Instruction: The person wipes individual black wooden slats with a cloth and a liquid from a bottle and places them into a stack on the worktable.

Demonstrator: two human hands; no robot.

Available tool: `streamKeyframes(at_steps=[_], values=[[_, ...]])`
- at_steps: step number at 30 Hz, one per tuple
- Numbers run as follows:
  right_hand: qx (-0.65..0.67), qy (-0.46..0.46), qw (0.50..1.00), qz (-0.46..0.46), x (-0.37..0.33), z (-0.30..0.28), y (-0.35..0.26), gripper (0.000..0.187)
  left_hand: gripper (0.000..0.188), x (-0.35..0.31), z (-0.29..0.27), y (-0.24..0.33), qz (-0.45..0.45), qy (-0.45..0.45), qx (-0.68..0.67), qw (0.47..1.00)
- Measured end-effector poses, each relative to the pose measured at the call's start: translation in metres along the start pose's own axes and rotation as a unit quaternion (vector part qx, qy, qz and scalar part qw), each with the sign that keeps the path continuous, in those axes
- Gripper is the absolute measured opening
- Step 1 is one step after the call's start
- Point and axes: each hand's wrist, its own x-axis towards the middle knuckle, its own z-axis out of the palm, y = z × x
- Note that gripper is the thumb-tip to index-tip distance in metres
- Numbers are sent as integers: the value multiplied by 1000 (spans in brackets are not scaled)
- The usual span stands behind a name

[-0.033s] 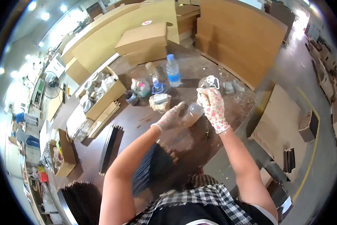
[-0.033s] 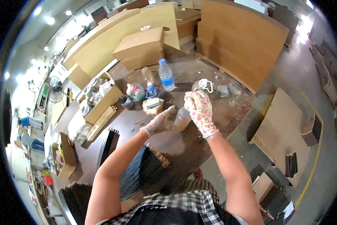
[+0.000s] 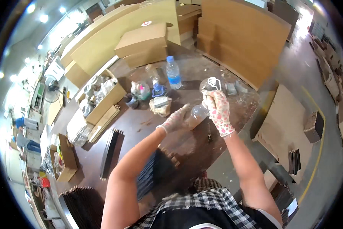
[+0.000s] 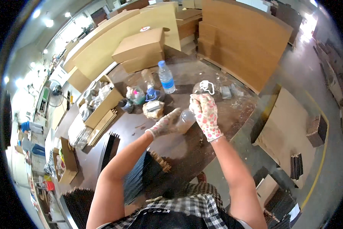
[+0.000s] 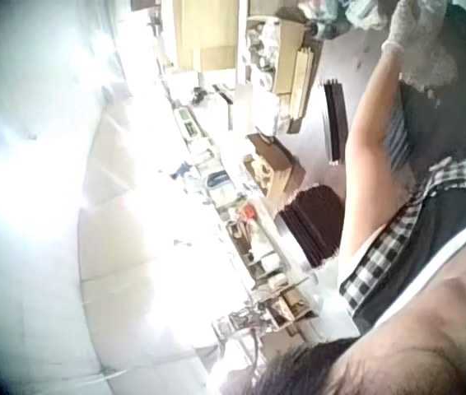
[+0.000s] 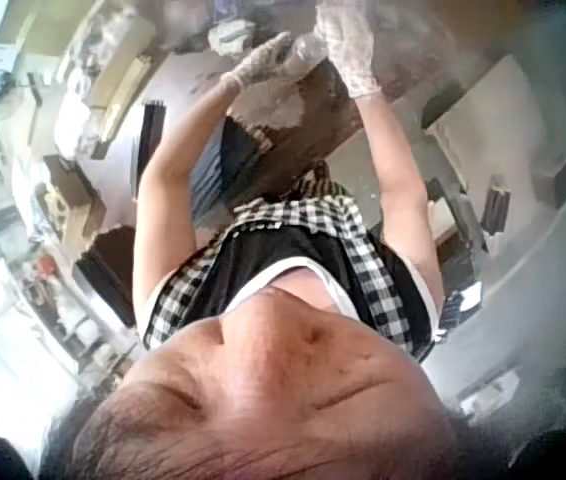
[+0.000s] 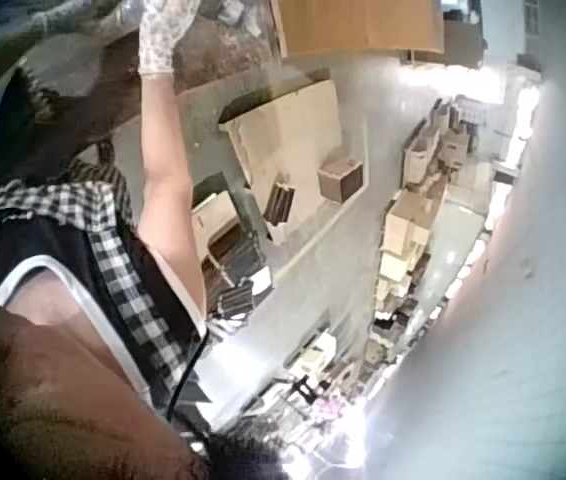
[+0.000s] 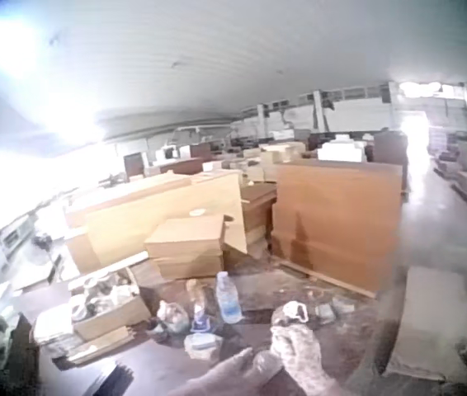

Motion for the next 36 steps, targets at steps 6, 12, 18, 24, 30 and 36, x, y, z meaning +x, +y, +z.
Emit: streamKeyframes(at_steps=[6,12,18,24,30,36], values=[[156,97,947,264,-40,-40,40,15,75,49,24,44,1,-80,-31,996],[275,77,883,374,-52,-41,25,16,62,23,-27,74,17,-77,143,987],[332,100,817,460,-95,5,27,27,36,8,-65,110,8,-103,382,918],[355,107,805,462,-93,25,10,27,23,9,-76,118,19,-112,447,887],[195,15,940,280,-52,12,0,26,49,-10,-45,59,-38,51,256,964],[-58,-101,991,-70,-20,49,-49,38,75,-22,-18,-5,0,99,48,994]])
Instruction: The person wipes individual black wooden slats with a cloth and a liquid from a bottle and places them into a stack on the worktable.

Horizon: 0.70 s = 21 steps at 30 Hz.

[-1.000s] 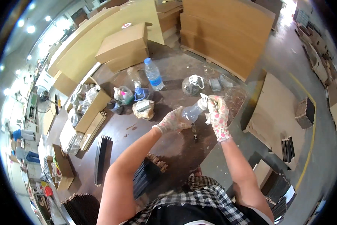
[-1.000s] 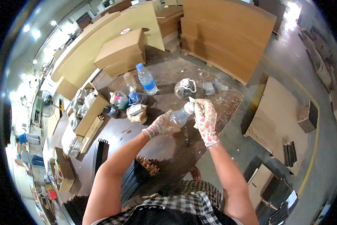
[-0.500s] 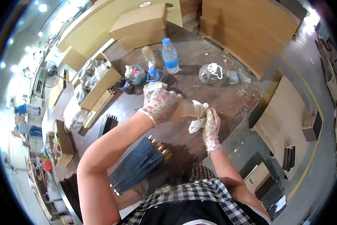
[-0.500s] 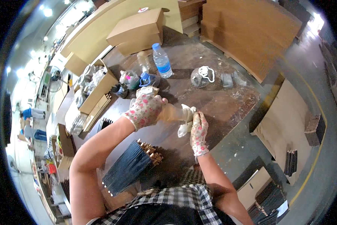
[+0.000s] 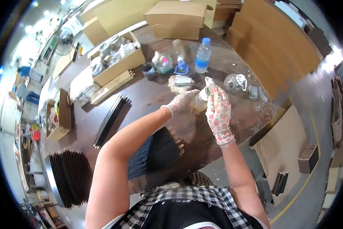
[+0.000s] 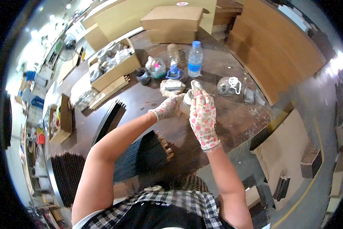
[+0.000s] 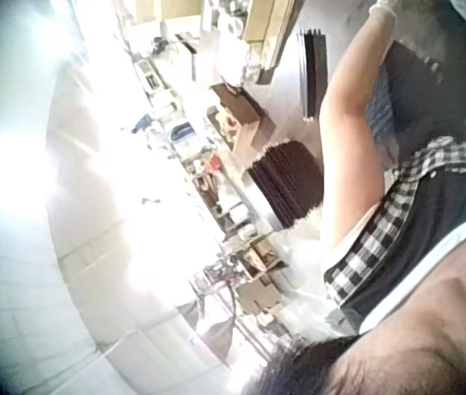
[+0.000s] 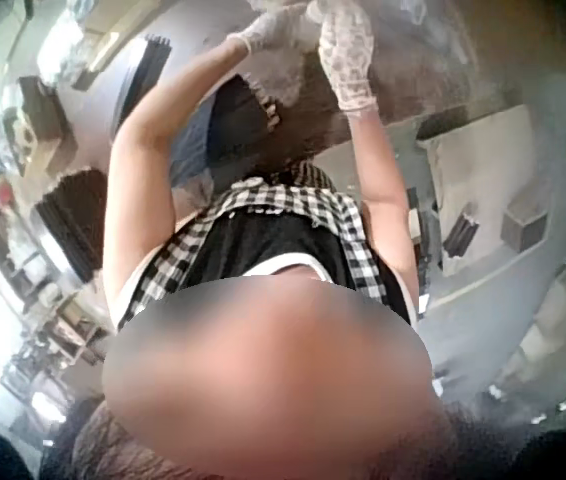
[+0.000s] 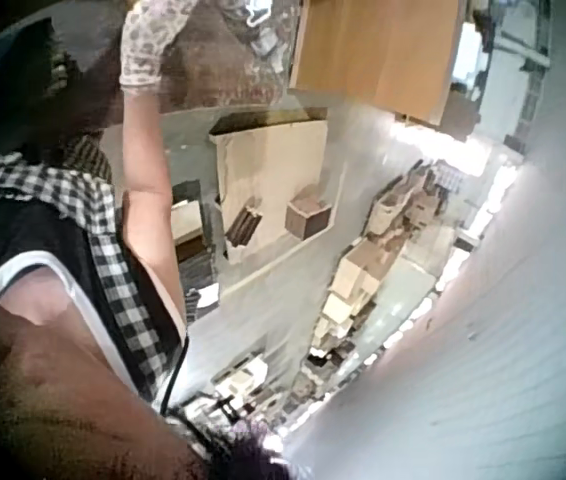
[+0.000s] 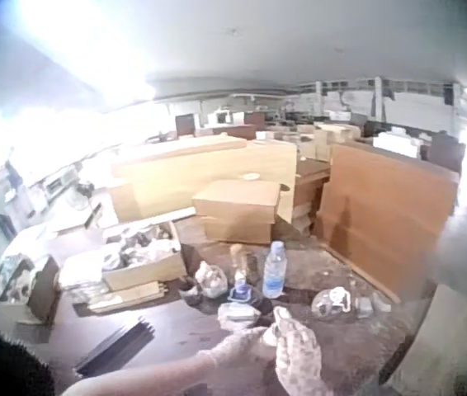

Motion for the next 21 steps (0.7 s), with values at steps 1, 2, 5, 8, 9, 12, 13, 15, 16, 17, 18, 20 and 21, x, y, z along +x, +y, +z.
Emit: streamKeyframes(at_steps=[1,2,5,8,9,12,13,15,16,17,18,20,21], values=[[-6,-15,1000,1,0,4,-2,38,76,-4,-3,-2,2,3,-9,1000],[-12,-30,999,1,0,8,-1,38,78,-10,-9,-4,3,7,-18,1000],[-4,-68,998,8,-3,9,14,33,86,-46,-29,-2,-89,-39,15,995],[29,-30,997,65,-7,-12,12,29,103,-137,-94,54,-122,34,0,992],[129,-30,979,158,-2,-16,-19,26,109,-181,-108,67,-128,67,62,988],[131,-96,976,146,-23,-15,-68,24,122,-274,-110,107,-176,51,156,970],[127,-126,983,43,-29,-4,-89,24,124,-297,-100,115,-208,27,190,959],[147,-187,968,-82,-52,31,-128,22,126,-322,-83,123,-262,-13,213,941],[178,-223,953,-104,-72,57,-138,21,122,-328,-76,119,-271,-1,196,942],[95,-264,952,-125,-86,68,-148,19,118,-325,-76,118,-263,5,183,947],[19,-304,941,-146,-99,79,-152,17,115,-324,-75,118,-261,11,174,949],[-70,-254,945,-194,-89,84,-140,15,111,-329,-72,116,-263,23,188,946],[-89,-256,945,-184,-76,78,-116,15,111,-329,-72,115,-265,23,196,944]])
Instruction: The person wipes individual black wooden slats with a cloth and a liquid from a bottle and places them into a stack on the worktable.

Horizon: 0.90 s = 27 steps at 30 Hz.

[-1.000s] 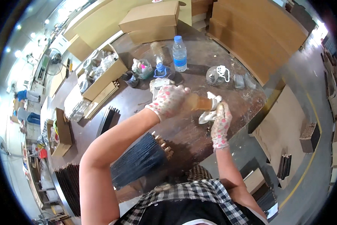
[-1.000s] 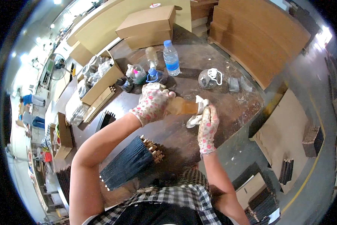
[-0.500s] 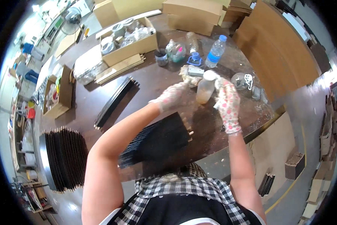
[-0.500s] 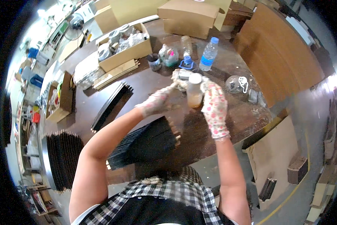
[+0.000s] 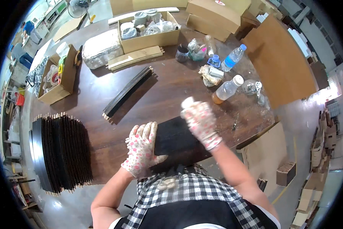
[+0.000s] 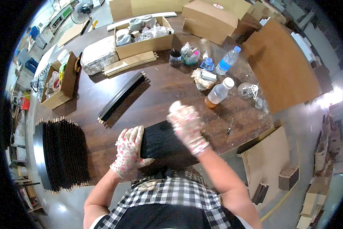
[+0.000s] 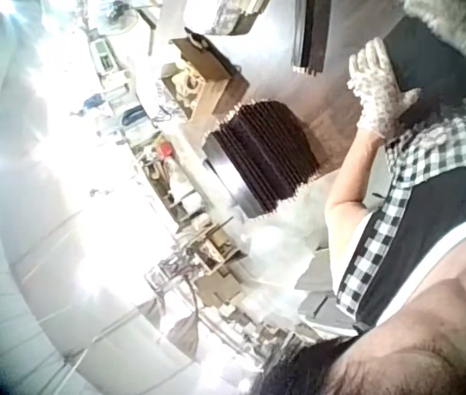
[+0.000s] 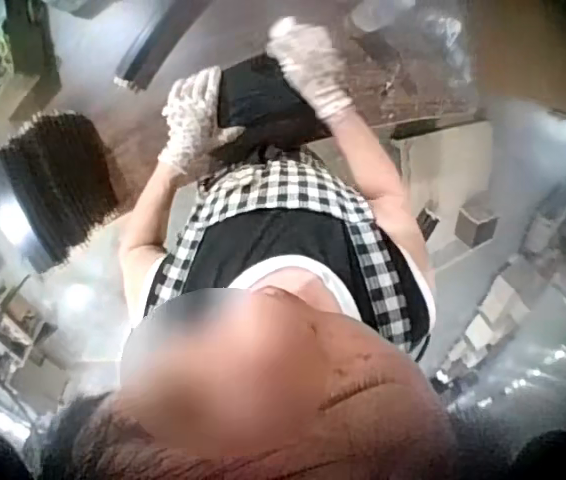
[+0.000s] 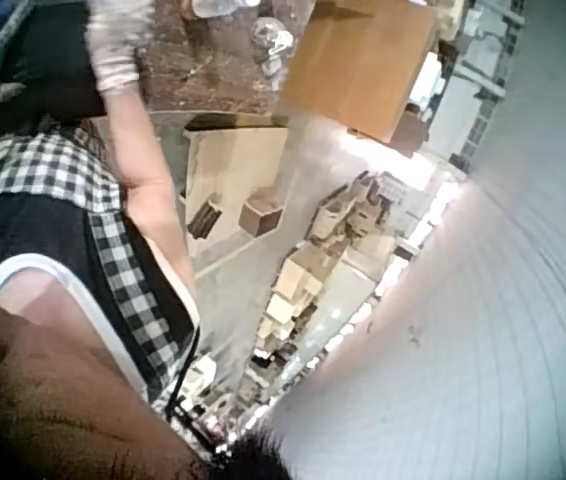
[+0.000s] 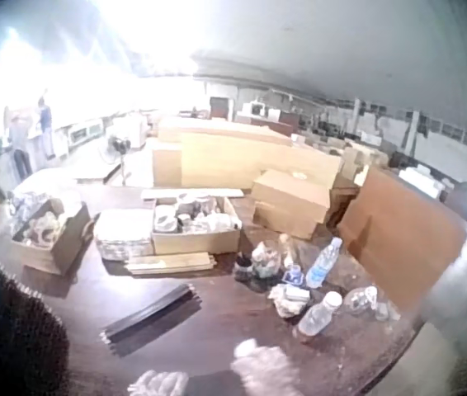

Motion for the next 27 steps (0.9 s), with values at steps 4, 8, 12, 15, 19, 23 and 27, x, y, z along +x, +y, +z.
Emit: streamKeyframes(at_steps=[4,8,12,15,19,23,27], values=[[17,6,998,64,-5,4,18,17,110,-2,1,-1,15,12,15,1000],[10,96,995,-34,3,17,-18,18,113,-2,5,-3,19,27,-28,999],[43,30,986,157,7,-14,48,19,113,-6,5,-3,27,47,-19,998],[173,93,970,143,8,-14,20,13,113,4,11,-3,15,35,-27,999],[22,82,995,-45,4,-17,-16,14,112,-4,8,-3,17,18,-18,1000],[-23,-22,993,111,2,-30,66,13,112,-3,9,-2,14,27,-24,999],[102,92,988,70,-6,-26,32,11,113,2,8,-1,11,24,-28,999]])
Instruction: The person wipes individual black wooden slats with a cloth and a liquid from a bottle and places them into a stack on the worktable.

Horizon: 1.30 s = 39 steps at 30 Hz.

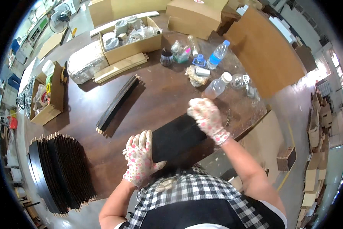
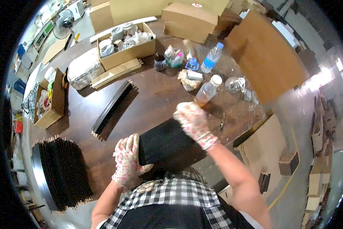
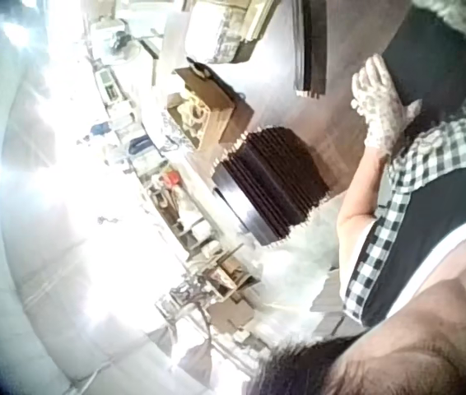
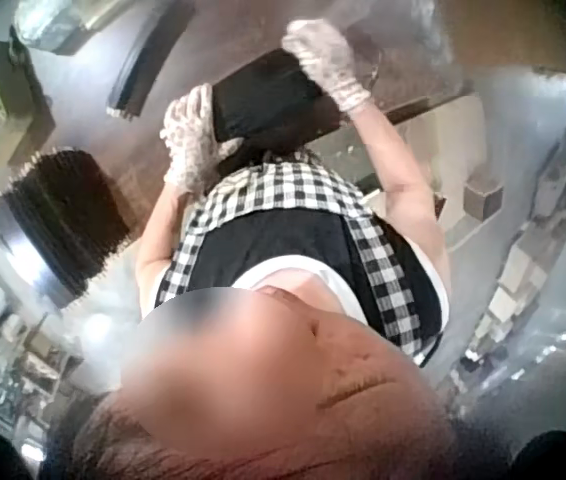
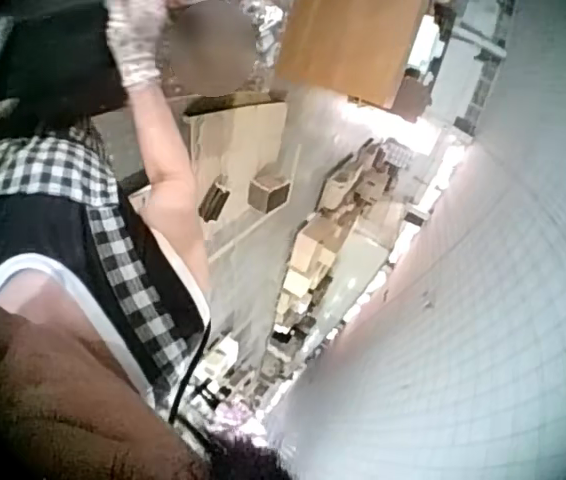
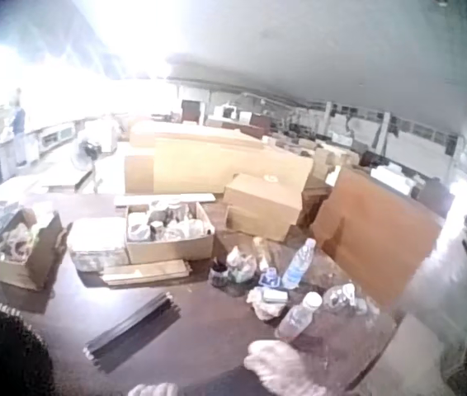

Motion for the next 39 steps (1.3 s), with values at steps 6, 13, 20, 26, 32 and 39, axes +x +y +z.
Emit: streamKeyframes(at_steps=[6,13,20,26,32,39], values=[[-49,-130,986,87,3,8,8,11,111,-4,-7,2,-9,-23,21,999],[-107,-89,980,-143,-25,38,-76,16,112,-5,2,-2,-3,8,-10,1000],[-193,-119,966,-126,-37,17,-83,16,113,-2,5,-2,4,16,-2,1000],[-125,-28,990,-67,-62,-9,-35,4,113,-6,3,-5,6,29,8,1000],[-68,-105,992,-25,-69,34,-90,3,112,0,10,-4,12,32,12,999],[137,8,948,288,-52,-12,32,15,112,-3,4,0,17,25,14,999]])
